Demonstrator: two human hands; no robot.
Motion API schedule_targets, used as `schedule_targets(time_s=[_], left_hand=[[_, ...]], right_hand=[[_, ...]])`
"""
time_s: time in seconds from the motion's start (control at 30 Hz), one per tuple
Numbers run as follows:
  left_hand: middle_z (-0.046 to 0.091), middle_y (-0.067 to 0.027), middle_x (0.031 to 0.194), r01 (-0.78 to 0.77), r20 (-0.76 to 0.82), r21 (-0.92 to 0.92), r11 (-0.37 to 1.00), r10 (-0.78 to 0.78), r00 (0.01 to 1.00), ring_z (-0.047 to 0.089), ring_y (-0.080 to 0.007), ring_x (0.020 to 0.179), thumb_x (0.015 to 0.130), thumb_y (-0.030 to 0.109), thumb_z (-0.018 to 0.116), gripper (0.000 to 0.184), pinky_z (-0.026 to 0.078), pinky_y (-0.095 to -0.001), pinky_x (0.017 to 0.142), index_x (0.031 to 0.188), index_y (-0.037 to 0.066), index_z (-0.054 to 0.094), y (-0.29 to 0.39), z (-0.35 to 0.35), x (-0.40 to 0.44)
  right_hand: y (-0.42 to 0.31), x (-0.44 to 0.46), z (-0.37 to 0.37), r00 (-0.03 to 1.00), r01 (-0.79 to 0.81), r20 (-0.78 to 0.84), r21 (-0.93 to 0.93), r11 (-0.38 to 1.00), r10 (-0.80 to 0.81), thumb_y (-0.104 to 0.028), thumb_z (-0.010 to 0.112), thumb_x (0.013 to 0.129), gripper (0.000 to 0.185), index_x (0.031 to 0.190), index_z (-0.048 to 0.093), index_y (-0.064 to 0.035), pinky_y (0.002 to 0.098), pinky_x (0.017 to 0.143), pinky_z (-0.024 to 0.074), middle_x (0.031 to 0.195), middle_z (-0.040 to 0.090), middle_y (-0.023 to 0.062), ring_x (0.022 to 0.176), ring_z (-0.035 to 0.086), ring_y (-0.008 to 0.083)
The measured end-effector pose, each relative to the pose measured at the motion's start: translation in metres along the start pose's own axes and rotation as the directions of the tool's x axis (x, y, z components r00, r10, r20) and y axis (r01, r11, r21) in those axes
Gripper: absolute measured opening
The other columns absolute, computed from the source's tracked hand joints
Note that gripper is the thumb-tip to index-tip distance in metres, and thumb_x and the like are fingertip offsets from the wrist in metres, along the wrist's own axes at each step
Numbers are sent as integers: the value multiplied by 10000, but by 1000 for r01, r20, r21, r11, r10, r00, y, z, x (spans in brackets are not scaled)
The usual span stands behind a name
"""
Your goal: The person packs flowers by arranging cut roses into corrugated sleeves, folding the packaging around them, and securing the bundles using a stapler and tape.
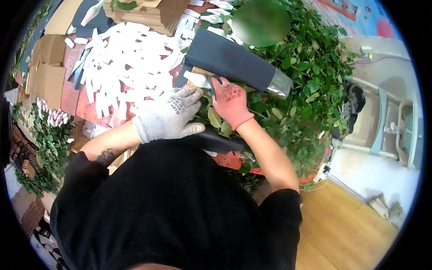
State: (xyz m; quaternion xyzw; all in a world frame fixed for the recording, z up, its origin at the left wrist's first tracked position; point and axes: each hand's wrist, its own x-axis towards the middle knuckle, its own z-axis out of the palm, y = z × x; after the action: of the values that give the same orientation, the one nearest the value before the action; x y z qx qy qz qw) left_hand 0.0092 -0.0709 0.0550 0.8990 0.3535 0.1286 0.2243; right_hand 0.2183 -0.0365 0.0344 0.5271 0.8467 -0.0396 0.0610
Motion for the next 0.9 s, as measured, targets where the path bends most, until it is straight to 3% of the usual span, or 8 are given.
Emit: schedule_targets(time_s=[0.1,0.17,0.23,0.3,0.43,0.67,0.83,0.9], left_hand=[[516,-235,1262,-30,-24,-2,1000,30,999,473,-362,1209,876,462,529,569,372,-434,1016,1138,-41,582,-4,1,0],[533,-225,1246,28,42,-274,961,-17,999,507,-358,1175,876,339,576,446,407,-421,986,1149,-13,585,-14,-18,13],[597,-193,1141,132,-266,-313,941,-220,938,621,-309,969,835,122,616,287,500,-354,823,1102,15,610,-35,-12,16],[638,-163,1017,222,-260,-396,891,-341,903,636,-269,839,827,95,617,239,505,-330,746,1052,16,633,-56,-1,18],[652,-135,897,137,-289,-335,932,-240,927,630,-252,778,831,88,612,186,496,-331,708,999,19,652,-66,19,28],[596,-70,717,220,-333,-324,920,-329,884,592,-123,612,842,47,591,103,473,-264,601,926,20,645,-76,25,21],[641,-64,806,412,-326,-528,742,-626,708,571,-98,612,854,48,578,189,459,-235,580,1035,17,624,-126,0,-22],[649,-120,922,510,-242,-211,834,-550,799,640,-162,723,848,40,594,214,498,-262,625,1057,3,619,-100,-28,-30]], right_hand=[[10,-2,16,990,71,-123,-14,997,-72,-195,584,769,456,1214,531,-106,374,777,513,1191,578,142,937,630,264],[8,0,11,997,18,-72,41,999,-15,-165,559,776,467,1241,528,-129,358,779,513,1211,576,145,958,627,263],[8,3,12,999,33,-10,21,999,-33,-140,533,790,485,1275,516,-141,343,786,513,1216,579,131,984,623,249],[4,-1,5,999,2,36,-5,1000,-1,-129,520,796,498,1294,506,-141,339,779,518,1233,572,118,1001,622,235],[4,0,3,998,16,64,24,1000,-17,-131,524,796,464,1259,522,-116,332,779,517,1269,550,118,1009,625,231],[12,2,26,984,78,-162,54,996,-68,-69,504,799,407,1204,532,-82,358,719,521,1078,604,131,910,637,262],[8,-2,23,971,95,-230,117,989,-66,-65,477,821,316,1130,542,-64,359,692,522,962,600,121,860,643,273],[8,2,22,985,83,-163,117,990,-63,-68,474,827,349,1171,537,-70,354,697,521,990,604,118,869,642,267]])
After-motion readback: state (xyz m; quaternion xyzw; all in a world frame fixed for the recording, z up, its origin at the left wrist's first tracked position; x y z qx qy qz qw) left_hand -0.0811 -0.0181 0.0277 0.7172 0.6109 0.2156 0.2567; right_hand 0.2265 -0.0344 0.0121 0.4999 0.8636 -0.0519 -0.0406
